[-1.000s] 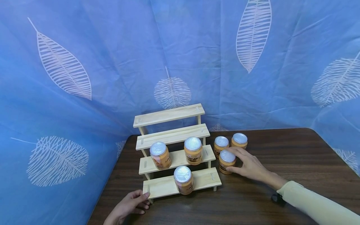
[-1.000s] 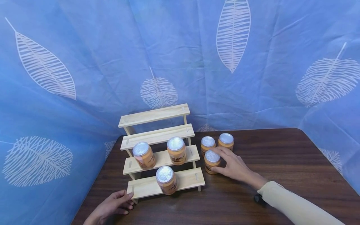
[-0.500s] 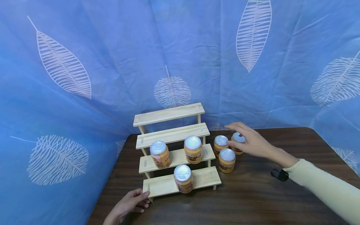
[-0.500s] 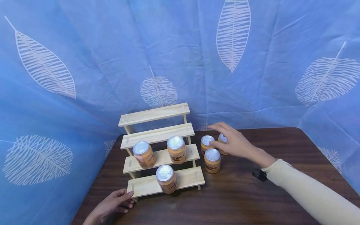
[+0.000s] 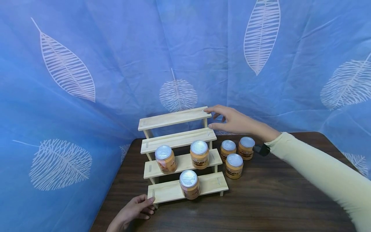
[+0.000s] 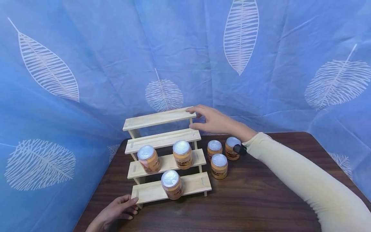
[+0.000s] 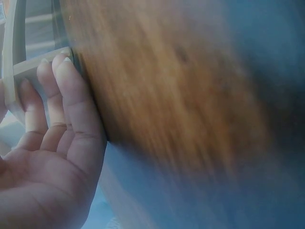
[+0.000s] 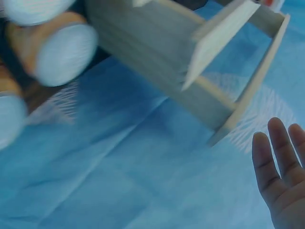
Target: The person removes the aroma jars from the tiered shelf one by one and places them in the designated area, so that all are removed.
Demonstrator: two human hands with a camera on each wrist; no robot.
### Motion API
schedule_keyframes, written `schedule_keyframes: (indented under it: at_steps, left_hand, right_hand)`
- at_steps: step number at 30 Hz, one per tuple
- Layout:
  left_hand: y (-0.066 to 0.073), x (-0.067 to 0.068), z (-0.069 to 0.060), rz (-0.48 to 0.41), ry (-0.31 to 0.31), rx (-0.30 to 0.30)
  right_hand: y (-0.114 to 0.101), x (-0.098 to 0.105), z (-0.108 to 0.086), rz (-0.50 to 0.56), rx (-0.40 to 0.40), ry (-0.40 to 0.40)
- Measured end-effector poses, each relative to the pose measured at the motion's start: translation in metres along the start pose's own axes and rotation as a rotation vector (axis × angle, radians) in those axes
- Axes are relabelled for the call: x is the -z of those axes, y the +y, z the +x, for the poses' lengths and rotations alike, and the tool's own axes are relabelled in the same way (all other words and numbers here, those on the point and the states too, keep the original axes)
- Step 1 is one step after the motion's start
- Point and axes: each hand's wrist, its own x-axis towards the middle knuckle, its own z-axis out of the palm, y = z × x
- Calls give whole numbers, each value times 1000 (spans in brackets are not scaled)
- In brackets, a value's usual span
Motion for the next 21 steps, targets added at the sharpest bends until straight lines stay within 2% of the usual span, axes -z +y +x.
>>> schedule_keyframes:
  at_steps: [5, 10, 16, 21]
  left_hand:
    - [-1, -1, 0, -13, -1, -10]
    - [-2, -2, 1, -12, 6, -17]
    - [-1, 0, 0, -12, 11, -22]
    - [-2, 0, 0, -25, 2, -26]
  right_hand:
    - [-24, -11, 32, 6, 61, -75]
    - [-43, -28, 55, -50, 108, -147]
    - [-63, -49, 74, -164, 181, -238]
    - [-76, -66, 83, -232, 202, -311]
